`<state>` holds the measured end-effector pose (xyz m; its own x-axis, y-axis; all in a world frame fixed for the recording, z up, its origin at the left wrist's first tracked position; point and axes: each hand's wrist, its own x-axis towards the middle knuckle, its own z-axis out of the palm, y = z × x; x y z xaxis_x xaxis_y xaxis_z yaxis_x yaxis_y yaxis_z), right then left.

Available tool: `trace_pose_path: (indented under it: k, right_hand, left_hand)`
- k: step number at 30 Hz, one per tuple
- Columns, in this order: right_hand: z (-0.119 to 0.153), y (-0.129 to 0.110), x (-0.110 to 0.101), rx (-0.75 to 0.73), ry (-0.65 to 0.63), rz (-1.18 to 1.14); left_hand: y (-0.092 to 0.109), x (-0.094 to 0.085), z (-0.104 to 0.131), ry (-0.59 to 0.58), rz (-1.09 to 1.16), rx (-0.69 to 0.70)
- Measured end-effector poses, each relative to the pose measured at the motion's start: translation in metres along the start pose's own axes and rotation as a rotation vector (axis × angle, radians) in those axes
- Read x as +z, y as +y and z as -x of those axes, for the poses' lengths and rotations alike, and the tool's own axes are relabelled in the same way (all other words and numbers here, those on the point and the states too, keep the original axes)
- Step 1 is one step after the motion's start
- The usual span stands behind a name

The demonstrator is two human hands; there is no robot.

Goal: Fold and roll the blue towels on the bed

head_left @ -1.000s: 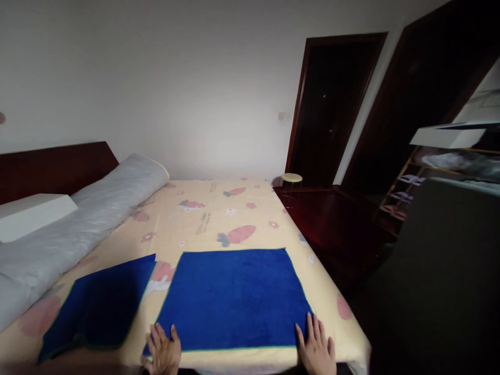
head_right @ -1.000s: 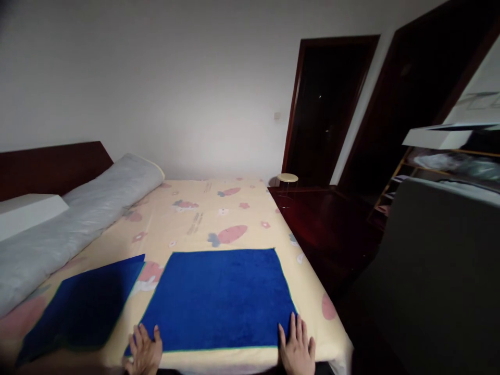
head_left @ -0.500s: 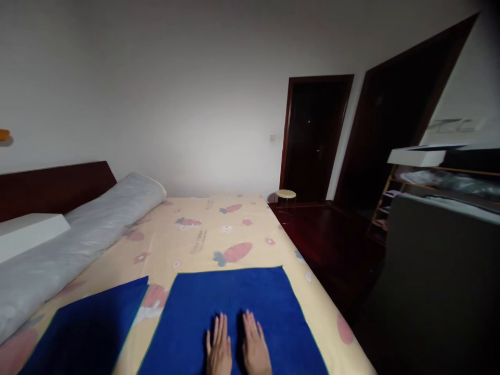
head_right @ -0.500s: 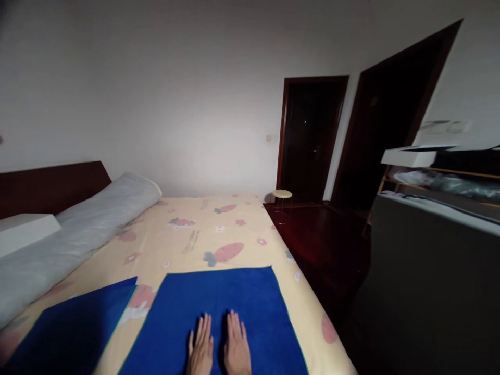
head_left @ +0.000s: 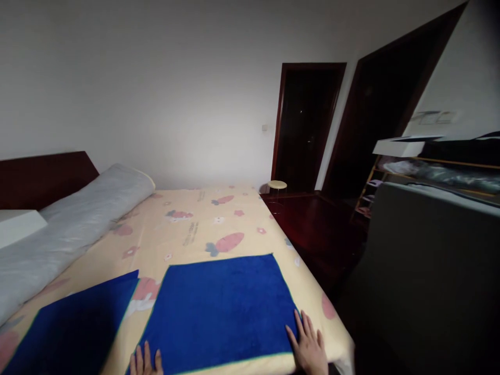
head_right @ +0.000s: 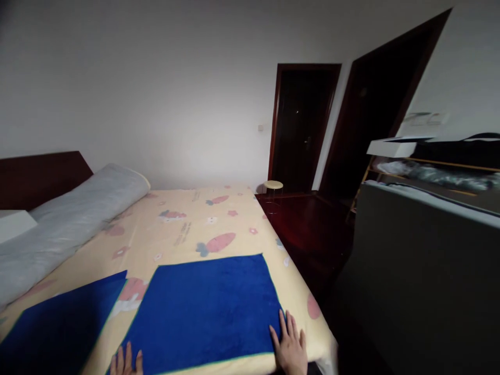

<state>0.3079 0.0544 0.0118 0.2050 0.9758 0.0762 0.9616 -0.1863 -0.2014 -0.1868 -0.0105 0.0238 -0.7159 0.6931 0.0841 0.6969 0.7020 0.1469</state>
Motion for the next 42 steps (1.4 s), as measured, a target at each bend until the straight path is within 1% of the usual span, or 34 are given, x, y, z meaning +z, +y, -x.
trace_pose_path:
  k: [1,2,3,4,5,6,8,9,10,12,13,15,16,18,20,23,26,29,32,35,37,39,40,41,42]
  right_hand:
    - [-0.001,0.006,0.002,0.051,0.005,0.019]
    - [-0.002,0.007,0.004,0.100,0.014,0.031]
    - [-0.003,0.003,0.006,0.142,0.028,0.034]
    - [-0.003,-0.006,0.006,0.162,0.052,0.030]
    - [-0.004,-0.021,0.005,0.148,0.079,0.017]
    - [-0.003,-0.039,0.004,0.094,0.101,-0.005]
    - [0.002,-0.085,0.000,-0.106,0.088,-0.070]
    - [0.007,-0.110,-0.001,-0.217,0.036,-0.113]
    - [0.011,-0.134,-0.002,-0.306,-0.028,-0.155]
    - [0.022,-0.173,-0.002,-0.463,-0.134,-0.230]
    - [0.027,-0.186,-0.002,-0.519,-0.180,-0.254]
    - [0.036,-0.198,-0.001,-0.595,-0.247,-0.286]
    - [0.039,-0.198,-0.001,-0.616,-0.267,-0.296]
    - [0.042,-0.190,-0.003,-0.642,-0.281,-0.303]
    - [0.044,-0.180,-0.006,-0.649,-0.273,-0.288]
    - [0.043,-0.169,-0.011,-0.604,-0.252,-0.243]
    - [0.042,-0.157,-0.014,-0.532,-0.231,-0.193]
    - [0.039,-0.132,-0.015,-0.435,-0.205,-0.142]
    - [0.036,-0.095,-0.013,-0.319,-0.145,-0.096]
    - [0.033,-0.054,-0.007,-0.183,-0.048,-0.048]
    - [0.031,-0.033,-0.002,-0.080,0.010,-0.029]
    - [0.029,-0.023,0.003,0.030,0.067,-0.023]
    - [0.027,-0.023,0.004,0.083,0.099,-0.021]
    - [0.025,-0.028,0.006,0.125,0.132,-0.020]
    - [0.023,-0.037,0.006,0.142,0.158,-0.021]
  left_hand:
    - [0.000,-0.002,-0.003,0.004,0.011,-0.041]
    - [0.004,-0.004,-0.004,0.012,0.023,-0.074]
    - [0.011,-0.007,-0.003,0.023,0.036,-0.092]
    - [0.022,-0.010,-0.001,0.034,0.048,-0.083]
    - [0.036,-0.012,0.004,0.046,0.053,-0.041]
    - [0.051,-0.014,0.011,0.059,0.050,0.035]
    - [0.085,-0.016,0.031,0.069,0.025,0.249]
    - [0.102,-0.016,0.043,0.063,0.005,0.378]
    - [0.119,-0.015,0.055,0.029,-0.011,0.485]
    - [0.145,-0.012,0.075,-0.084,-0.024,0.632]
    - [0.154,-0.010,0.082,-0.150,-0.027,0.682]
    - [0.160,-0.008,0.090,-0.250,-0.020,0.770]
    - [0.159,-0.008,0.091,-0.276,-0.011,0.813]
    - [0.150,-0.010,0.089,-0.286,0.016,0.886]
    - [0.139,-0.016,0.085,-0.288,0.028,0.918]
    - [0.127,-0.024,0.080,-0.289,0.014,0.875]
    - [0.113,-0.025,0.077,-0.236,-0.003,0.800]
    - [0.090,-0.020,0.072,-0.127,-0.047,0.634]
    - [0.059,-0.012,0.061,-0.058,-0.059,0.419]
    - [0.026,-0.008,0.042,-0.005,0.091,0.155]
    - [0.013,-0.010,0.027,0.035,0.245,-0.042]
    - [0.012,-0.017,0.017,0.060,0.349,-0.225]
    - [0.017,-0.021,0.015,0.073,0.371,-0.277]
    - [0.026,-0.026,0.016,0.090,0.375,-0.276]
    - [0.038,-0.030,0.019,0.108,0.357,-0.214]
